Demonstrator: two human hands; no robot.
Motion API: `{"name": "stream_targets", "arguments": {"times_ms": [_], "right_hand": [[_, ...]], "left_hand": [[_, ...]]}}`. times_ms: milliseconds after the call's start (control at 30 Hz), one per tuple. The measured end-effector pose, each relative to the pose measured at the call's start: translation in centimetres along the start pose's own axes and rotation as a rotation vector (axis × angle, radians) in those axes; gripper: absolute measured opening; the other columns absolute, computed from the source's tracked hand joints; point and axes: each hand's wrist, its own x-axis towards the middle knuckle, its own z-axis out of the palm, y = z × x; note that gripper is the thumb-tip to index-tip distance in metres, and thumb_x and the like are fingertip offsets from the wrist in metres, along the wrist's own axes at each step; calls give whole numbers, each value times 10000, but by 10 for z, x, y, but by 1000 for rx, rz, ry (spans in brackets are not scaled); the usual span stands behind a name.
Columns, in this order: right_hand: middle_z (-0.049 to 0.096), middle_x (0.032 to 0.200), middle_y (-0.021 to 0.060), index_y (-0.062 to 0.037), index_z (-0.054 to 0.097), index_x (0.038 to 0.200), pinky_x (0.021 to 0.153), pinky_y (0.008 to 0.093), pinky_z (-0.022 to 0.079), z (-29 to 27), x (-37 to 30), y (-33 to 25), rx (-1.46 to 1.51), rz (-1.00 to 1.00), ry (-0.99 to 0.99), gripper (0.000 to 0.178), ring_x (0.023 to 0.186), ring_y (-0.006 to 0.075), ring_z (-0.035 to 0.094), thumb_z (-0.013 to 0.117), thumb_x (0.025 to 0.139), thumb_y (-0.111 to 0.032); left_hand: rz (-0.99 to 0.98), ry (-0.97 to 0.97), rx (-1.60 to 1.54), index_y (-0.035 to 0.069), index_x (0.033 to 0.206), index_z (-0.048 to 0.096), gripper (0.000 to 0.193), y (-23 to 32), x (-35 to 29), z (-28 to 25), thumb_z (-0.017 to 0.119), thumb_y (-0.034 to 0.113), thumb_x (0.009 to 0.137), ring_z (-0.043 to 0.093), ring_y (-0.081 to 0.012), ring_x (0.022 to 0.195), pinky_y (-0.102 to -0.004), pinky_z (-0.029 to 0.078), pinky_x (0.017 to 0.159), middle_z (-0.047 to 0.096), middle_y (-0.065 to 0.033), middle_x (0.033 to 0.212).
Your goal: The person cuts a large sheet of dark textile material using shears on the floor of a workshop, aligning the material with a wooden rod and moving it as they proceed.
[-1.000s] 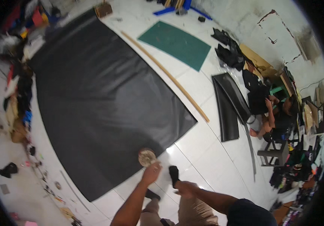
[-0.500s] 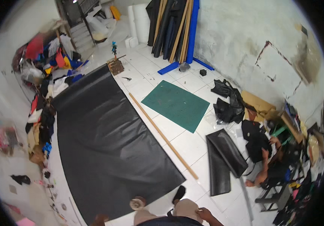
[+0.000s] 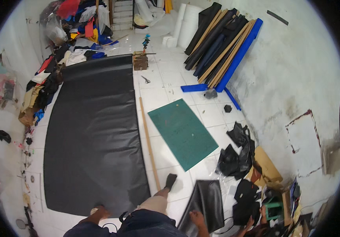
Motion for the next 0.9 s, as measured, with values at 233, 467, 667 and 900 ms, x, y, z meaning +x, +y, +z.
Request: {"name": "stream_targets", "arguments": {"times_ms": [233,467,667,900], "right_hand": [[666,1110,136,-88,607,1243,877,406,486,-114,134,48,12,235,-7,571,1047,300,623,634,857,-508],[662,1040,134,-118,617,1185,804,418,498,-217,234,-51,131,236,62,467,960,299,626,608,857,-449],[658,980,132,-143,626,1136,741,428,509,-288,354,-150,-19,116,-102,381,886,298,629,586,858,-399],[654,910,129,-172,636,1078,667,440,521,-433,636,-253,-638,-272,-402,288,800,297,633,560,858,-341]], "left_hand": [[-565,118,-536,71,1266,600,462,18,175,-267,442,394,975,500,-341,1242,-439,394,1033,575,-182,1281],[-135,877,-994,56,1232,624,438,75,308,-689,586,382,941,643,-273,1017,-383,495,904,672,-157,1131],[-420,998,-1143,30,1206,627,405,13,376,-724,633,309,913,652,-280,995,-386,514,877,677,-152,1117],[-962,263,-513,-26,1264,570,496,-15,299,-499,442,356,975,524,-361,1239,-459,381,1059,577,-199,1318]]}}
